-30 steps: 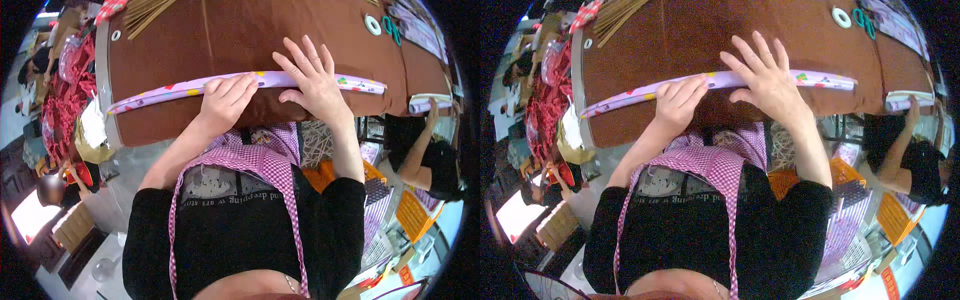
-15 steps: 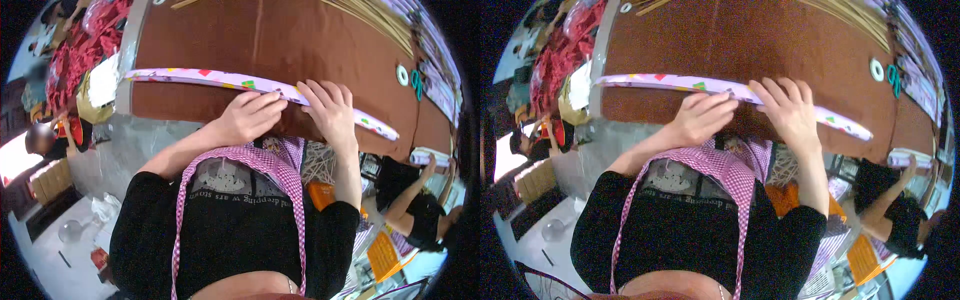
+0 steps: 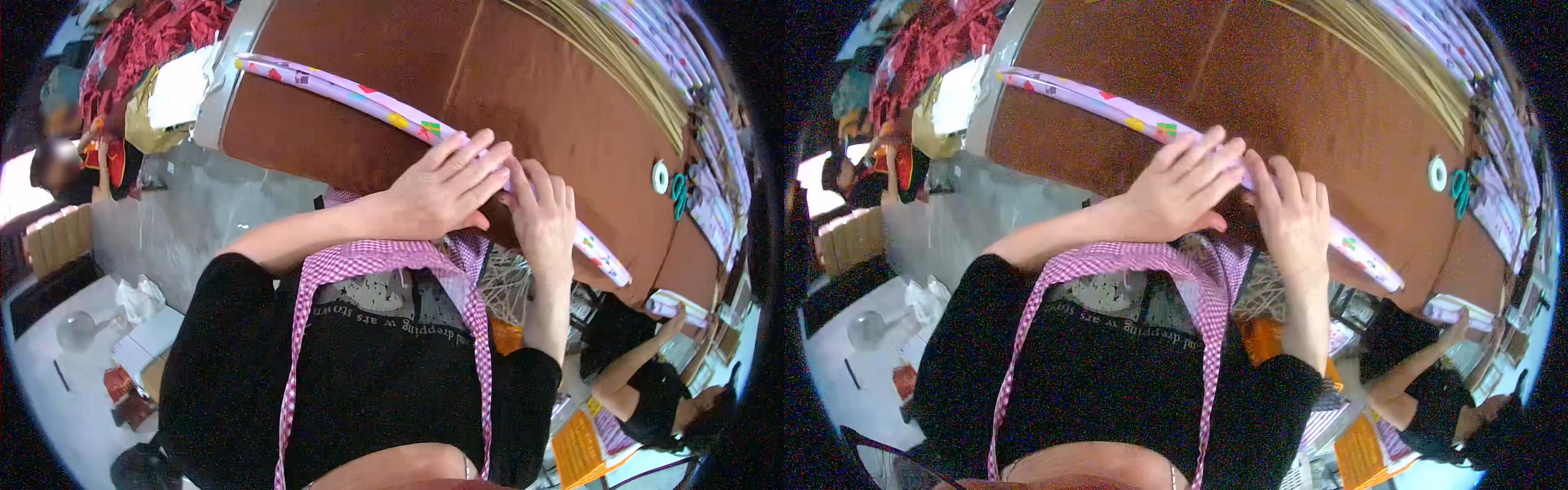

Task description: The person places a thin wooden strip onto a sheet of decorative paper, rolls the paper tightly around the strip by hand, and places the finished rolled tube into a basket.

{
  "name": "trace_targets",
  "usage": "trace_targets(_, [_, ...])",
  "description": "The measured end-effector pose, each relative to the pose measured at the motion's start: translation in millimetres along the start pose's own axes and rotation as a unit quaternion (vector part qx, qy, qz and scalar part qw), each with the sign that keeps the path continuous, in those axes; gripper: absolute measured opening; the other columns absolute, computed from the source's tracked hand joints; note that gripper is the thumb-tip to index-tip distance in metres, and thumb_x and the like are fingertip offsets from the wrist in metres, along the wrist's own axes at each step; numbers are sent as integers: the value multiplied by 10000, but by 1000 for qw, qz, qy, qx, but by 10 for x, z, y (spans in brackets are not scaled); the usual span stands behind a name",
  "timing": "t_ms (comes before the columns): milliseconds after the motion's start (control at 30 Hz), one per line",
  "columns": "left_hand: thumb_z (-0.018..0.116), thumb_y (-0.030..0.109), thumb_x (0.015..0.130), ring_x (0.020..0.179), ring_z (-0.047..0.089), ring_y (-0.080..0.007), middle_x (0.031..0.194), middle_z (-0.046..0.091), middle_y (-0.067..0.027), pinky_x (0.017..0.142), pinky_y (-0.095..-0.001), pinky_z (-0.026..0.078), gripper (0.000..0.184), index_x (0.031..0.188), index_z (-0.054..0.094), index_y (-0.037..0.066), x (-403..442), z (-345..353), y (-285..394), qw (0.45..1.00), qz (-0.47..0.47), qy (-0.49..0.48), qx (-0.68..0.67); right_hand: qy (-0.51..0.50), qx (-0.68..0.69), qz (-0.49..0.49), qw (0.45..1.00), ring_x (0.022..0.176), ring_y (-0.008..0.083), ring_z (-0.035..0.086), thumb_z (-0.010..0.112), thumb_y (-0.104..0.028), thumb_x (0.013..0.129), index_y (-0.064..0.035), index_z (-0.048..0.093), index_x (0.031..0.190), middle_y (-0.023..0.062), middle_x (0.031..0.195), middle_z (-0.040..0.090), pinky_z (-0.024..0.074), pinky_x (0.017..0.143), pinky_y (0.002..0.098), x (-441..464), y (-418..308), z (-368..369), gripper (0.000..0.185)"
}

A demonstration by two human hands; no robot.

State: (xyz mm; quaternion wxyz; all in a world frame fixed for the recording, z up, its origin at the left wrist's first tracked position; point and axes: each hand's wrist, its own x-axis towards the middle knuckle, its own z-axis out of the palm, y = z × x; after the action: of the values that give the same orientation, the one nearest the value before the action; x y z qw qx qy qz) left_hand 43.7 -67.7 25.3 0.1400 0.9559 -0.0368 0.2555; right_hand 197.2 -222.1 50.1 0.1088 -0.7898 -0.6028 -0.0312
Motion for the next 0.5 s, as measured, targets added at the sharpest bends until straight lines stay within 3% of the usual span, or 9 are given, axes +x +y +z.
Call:
trace_targets(100, [561, 502, 876, 1403, 402, -405, 1491, 449, -226, 1163, -540, 260, 724, 1357, 528, -38, 117, 98, 55, 1000, 23, -19, 8, 44, 25, -28, 998, 988, 288, 590, 711, -88, 786, -52, 631, 1114, 91, 1167, 629, 467, 847, 421, -69, 56, 46, 340])
trace_targets(200, [617, 505, 840, 1429, 351, -391, 1502, 433, -220, 1177, -537, 246, 755, 1361, 531, -35, 196, 111, 76, 999, 44, -3, 11, 48, 12, -19, 999, 984, 292, 594, 713, -90, 797, -43, 638, 1098, 98, 1153, 637, 469, 853, 420, -130, 107, 42, 314])
trace_targets(500, [665, 587, 736, 1416, 345, -457, 1462, 442, -292, 1168, -575, 247, 905, 1327, 539, -87, 270, 360, 35, 999, -3, -4, 33, 46, -34, 8, 998, 969, 274, 579, 664, -165, 862, -45, 604, 1243, 85, 1186, 618, 457, 830, 410, -67, 13, 171, 404])
